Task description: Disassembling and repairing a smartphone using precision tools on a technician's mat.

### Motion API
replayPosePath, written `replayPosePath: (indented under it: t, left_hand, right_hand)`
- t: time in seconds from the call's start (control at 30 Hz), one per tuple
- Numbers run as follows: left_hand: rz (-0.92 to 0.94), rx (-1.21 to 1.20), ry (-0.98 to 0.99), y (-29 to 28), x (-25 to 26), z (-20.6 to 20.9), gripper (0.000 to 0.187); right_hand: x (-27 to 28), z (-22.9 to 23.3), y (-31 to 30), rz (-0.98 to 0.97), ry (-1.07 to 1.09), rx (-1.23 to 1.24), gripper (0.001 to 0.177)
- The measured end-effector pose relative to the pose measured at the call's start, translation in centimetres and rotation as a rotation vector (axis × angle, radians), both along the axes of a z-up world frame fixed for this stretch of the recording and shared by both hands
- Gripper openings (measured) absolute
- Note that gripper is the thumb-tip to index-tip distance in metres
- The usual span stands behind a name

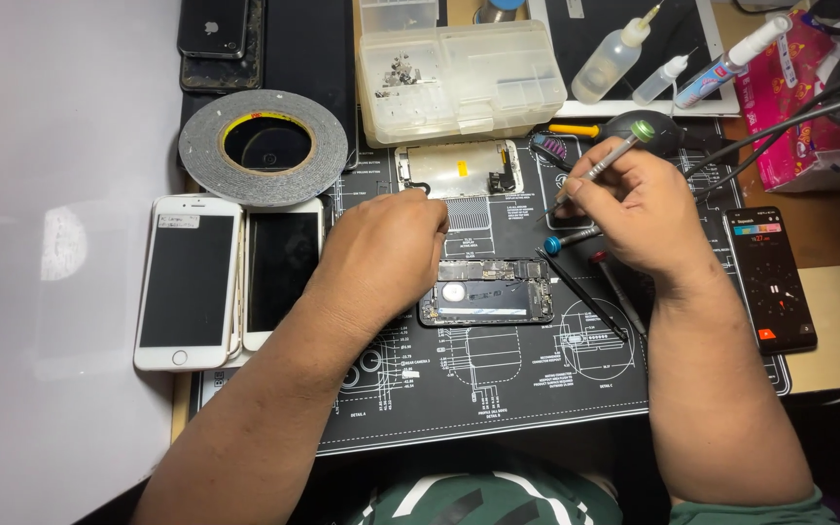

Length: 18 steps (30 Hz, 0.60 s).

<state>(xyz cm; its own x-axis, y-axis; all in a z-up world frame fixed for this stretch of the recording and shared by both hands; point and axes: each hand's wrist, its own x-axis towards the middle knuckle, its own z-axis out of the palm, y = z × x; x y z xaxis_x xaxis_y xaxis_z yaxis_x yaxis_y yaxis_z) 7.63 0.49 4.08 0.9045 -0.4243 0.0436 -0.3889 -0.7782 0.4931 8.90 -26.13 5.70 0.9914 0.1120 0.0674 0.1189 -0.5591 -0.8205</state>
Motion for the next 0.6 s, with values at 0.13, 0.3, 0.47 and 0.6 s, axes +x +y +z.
replayPosePath:
  t: [0.13,0.3,0.47,0.6]
  left_hand:
    - [-0.015,0.019,0.016,-0.4,-0.6,0.6,0.021]
    - [-0.145,0.167,0.083,-1.5,-0.3,-1.4,0.015]
    - [-0.135,0.162,0.101,-1.3,-0.3,-0.8,0.016]
    - [-0.131,0.157,0.094,-1.3,-0.3,-1.1,0.015]
  right_hand:
    - [0.7,-0.4,-1.5,0.042,-0.023,-0.163,0.008]
    - [0.5,0.6,-2.3,0.053,0.217,-0.477,0.015]
    - [-0.1,1.9,-1.9,0.001,0.283,-0.338,0.009]
    - [-0.1,2.0,-1.3,-0.011,0.288,-0.278,0.006]
